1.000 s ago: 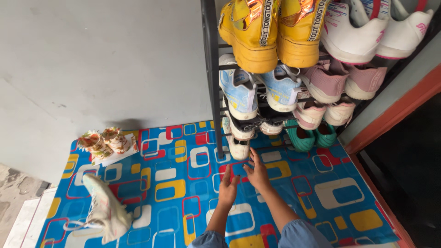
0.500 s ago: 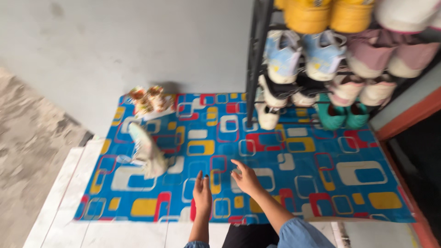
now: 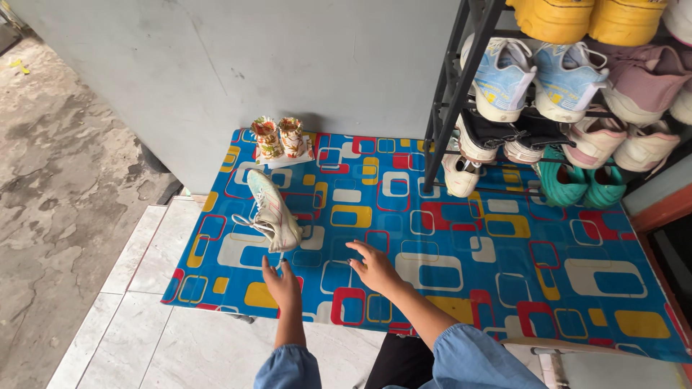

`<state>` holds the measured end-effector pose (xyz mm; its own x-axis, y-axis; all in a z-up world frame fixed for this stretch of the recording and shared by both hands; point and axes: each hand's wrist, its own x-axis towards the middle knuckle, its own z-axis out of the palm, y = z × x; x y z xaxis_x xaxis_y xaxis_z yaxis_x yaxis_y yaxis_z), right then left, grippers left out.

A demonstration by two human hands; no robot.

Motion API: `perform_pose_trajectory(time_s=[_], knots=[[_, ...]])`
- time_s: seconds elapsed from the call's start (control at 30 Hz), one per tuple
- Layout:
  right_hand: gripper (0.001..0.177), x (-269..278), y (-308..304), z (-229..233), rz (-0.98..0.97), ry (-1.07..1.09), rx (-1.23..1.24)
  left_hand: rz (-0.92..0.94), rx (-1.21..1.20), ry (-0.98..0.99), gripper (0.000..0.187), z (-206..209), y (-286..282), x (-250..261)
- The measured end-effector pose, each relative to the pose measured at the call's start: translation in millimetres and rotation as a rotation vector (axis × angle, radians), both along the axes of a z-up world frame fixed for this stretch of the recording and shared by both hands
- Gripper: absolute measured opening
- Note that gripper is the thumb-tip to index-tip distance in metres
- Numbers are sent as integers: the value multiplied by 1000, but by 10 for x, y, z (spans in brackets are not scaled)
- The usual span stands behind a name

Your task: The person removes pairs of shoes from a black shoe rack and places them on a patterned mat, then picks the shoes up one pair at a time and rearranges them back onto the rack's tiers, aligning each pair neatly.

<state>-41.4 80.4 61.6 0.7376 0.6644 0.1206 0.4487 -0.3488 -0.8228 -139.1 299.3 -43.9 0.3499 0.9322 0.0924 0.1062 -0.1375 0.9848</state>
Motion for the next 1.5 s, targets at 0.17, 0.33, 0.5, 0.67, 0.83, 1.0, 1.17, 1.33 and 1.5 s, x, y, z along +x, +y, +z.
perform_pose_trajectory(time_s=[0.17, 0.33, 0.5, 0.67, 0.83, 1.0, 1.17, 1.33, 1.5], knots=[[39, 57, -55, -19, -1, -38, 5, -53, -106, 112, 68, -78, 248, 125], [38, 114, -138, -4, -62, 9, -43, -96, -17, 193, 53, 16, 360, 259], [38, 129, -256, 13, -98, 46, -12, -198, 184, 313, 30, 214, 253, 359], [39, 131, -378, -38, -142, 53, -44, -224, 356, 293, 24, 366, -105, 334], [37, 113, -503, -139, -147, 38, -14, -357, 300, 352, 24, 491, -673, 95], [38, 76, -621, -256, -149, 42, -12, -422, 342, 207, 25, 617, -1301, -182], [45, -42, -790, -294, -97, -41, -45, -510, 46, 16, 44, 487, -1561, -328], [67, -255, -831, -219, 74, -16, -81, -533, -439, -141, 63, 183, -1419, -268], [60, -367, -789, -154, 65, 9, -4, -610, -651, -153, 67, 232, -1505, -222]])
